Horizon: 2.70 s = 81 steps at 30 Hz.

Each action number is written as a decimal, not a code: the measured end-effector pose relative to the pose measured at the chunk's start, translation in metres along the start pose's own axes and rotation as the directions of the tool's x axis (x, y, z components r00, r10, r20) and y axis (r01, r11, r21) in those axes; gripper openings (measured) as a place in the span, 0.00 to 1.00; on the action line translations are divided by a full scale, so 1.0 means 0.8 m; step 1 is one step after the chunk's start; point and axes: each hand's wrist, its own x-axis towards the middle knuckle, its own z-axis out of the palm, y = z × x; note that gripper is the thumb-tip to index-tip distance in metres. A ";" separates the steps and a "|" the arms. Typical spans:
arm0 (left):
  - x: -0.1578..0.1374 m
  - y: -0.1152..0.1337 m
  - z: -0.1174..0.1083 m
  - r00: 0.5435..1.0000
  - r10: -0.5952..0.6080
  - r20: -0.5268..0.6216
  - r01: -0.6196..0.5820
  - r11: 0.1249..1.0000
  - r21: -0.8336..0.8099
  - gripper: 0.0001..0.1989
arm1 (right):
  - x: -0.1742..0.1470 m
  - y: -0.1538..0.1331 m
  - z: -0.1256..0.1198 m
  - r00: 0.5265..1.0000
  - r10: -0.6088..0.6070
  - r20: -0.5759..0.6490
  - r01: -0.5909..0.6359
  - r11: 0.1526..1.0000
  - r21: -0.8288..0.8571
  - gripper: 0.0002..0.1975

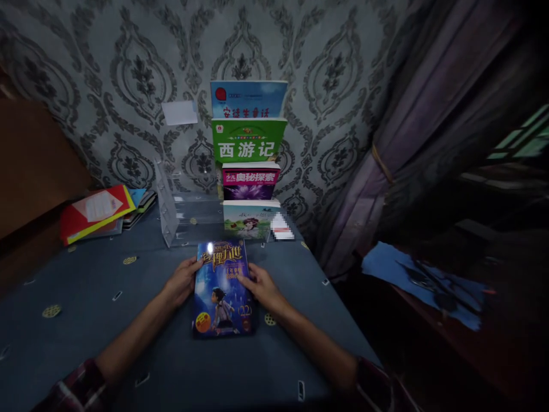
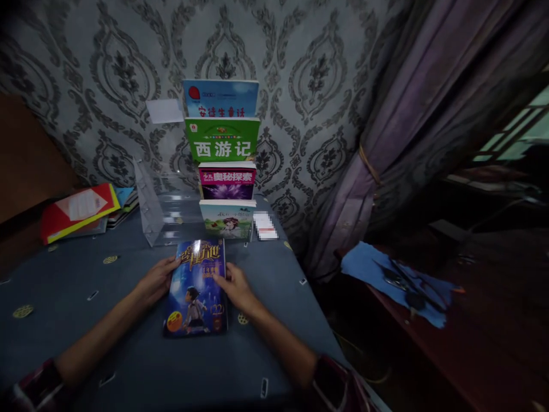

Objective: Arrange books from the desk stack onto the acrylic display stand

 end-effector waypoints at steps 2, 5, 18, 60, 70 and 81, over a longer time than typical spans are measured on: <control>0.003 0.002 0.008 1.000 -0.027 0.002 0.027 1.000 0.004 0.05 | 0.001 -0.005 -0.009 0.999 0.037 0.017 -0.038 0.998 0.051 0.26; 0.007 0.006 0.022 0.999 -0.015 0.046 0.014 1.000 0.027 0.07 | -0.001 -0.013 -0.021 0.998 0.047 -0.045 -0.045 0.998 0.052 0.24; 0.051 0.056 0.089 0.957 0.246 0.155 -0.262 0.960 0.096 0.19 | 0.031 -0.064 -0.079 0.972 -0.213 -0.095 0.205 0.975 -0.089 0.17; 0.114 0.067 0.087 0.465 0.847 0.258 -0.614 0.099 0.783 0.10 | 0.119 -0.065 -0.139 0.749 -0.653 -0.113 0.309 0.494 -0.813 0.12; 0.103 0.055 0.099 0.533 0.792 0.298 -0.394 -0.079 0.916 0.17 | 0.108 -0.061 -0.128 0.743 -0.614 -0.266 0.245 0.619 -0.746 0.17; 0.101 0.060 0.103 0.582 0.756 0.299 -0.425 -0.031 0.905 0.16 | 0.107 -0.042 -0.114 0.770 -0.583 -0.261 0.230 0.635 -0.738 0.22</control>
